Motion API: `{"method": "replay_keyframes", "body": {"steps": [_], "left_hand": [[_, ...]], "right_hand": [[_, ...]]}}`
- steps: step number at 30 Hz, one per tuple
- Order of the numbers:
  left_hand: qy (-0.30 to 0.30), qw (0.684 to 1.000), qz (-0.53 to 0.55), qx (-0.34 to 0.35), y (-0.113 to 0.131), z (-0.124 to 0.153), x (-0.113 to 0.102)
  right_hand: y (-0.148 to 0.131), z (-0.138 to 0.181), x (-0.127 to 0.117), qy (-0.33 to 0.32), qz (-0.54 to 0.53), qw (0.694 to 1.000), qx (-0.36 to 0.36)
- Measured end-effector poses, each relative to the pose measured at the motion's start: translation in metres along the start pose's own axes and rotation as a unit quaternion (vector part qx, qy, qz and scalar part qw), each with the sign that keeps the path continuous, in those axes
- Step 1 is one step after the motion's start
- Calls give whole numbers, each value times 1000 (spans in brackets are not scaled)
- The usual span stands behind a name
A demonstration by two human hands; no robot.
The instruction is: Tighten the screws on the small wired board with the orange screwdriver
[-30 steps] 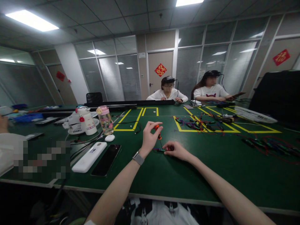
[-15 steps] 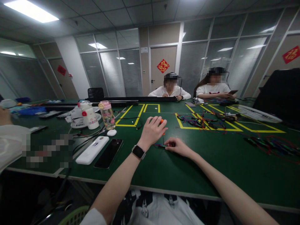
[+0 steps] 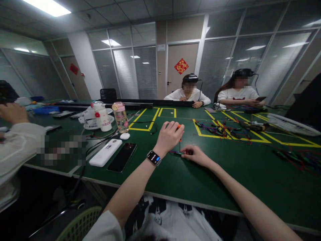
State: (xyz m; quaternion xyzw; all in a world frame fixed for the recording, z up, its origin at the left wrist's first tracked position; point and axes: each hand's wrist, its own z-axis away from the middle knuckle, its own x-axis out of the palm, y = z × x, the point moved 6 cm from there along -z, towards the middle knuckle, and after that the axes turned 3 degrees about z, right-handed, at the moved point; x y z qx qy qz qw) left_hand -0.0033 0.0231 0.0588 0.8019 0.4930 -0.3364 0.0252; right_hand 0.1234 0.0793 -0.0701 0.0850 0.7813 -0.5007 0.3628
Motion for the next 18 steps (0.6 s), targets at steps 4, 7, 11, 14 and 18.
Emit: {"method": "replay_keyframes", "body": {"steps": [4,7,11,14,18], "left_hand": [[0,1000,1,-2,1,0,-1],[7,1000,14,-2,2,1,0],[25,998,52,4,4,2,1],[42,996,81,15,4,3,1],[61,992,104,27,4,4,-1]], "right_hand": [[1,0,0,1,5,1000,-1],[2,0,1,-4,3,1000,1],[1,0,0,-4,0,1000,1],[-2,0,-1,-1,3,1000,0],[-3,0,-1,-2,9,1000,1]]}}
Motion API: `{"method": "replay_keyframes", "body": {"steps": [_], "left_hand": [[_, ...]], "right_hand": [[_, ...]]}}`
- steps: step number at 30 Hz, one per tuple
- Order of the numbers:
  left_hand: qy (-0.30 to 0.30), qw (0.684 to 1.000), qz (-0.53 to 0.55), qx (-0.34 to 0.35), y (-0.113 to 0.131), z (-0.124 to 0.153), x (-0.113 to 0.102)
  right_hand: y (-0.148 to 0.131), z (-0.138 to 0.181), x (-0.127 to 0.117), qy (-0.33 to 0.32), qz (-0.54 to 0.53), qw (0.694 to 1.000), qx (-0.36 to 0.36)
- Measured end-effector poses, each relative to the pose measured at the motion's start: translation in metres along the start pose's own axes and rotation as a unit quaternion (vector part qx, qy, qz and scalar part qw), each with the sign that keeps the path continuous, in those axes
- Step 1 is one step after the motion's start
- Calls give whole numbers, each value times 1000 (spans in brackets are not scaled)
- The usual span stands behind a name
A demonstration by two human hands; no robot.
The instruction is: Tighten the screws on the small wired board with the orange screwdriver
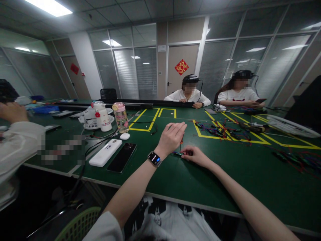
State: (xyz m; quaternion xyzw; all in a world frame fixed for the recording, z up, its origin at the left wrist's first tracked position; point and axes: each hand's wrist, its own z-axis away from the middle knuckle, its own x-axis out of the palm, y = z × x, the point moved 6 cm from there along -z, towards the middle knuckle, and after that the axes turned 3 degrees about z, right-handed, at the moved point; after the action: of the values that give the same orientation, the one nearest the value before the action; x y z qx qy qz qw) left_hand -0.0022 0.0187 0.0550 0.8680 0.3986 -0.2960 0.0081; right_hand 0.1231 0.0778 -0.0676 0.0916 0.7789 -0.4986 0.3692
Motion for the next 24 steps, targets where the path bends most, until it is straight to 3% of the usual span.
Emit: {"method": "replay_keyframes", "body": {"steps": [12,15,17,20,22,24], "left_hand": [[23,1000,-2,-7,-1,-1,-5],[14,1000,-8,-9,-1,-1,-4],[8,1000,-13,-7,0,-1,-3],[4,1000,-17,-2,1,0,0],[0,1000,-19,-2,0,1,3],[-3,1000,-22,0,-1,1,6]], "right_hand": [[1,-1,2,-14,11,1000,-1],[-11,5,-6,41,100,993,-50],[-33,17,-16,149,204,958,-136],[-78,46,-18,302,309,851,-297],[-104,59,-7,305,338,805,-380],[-125,63,9,256,353,792,-428]]}}
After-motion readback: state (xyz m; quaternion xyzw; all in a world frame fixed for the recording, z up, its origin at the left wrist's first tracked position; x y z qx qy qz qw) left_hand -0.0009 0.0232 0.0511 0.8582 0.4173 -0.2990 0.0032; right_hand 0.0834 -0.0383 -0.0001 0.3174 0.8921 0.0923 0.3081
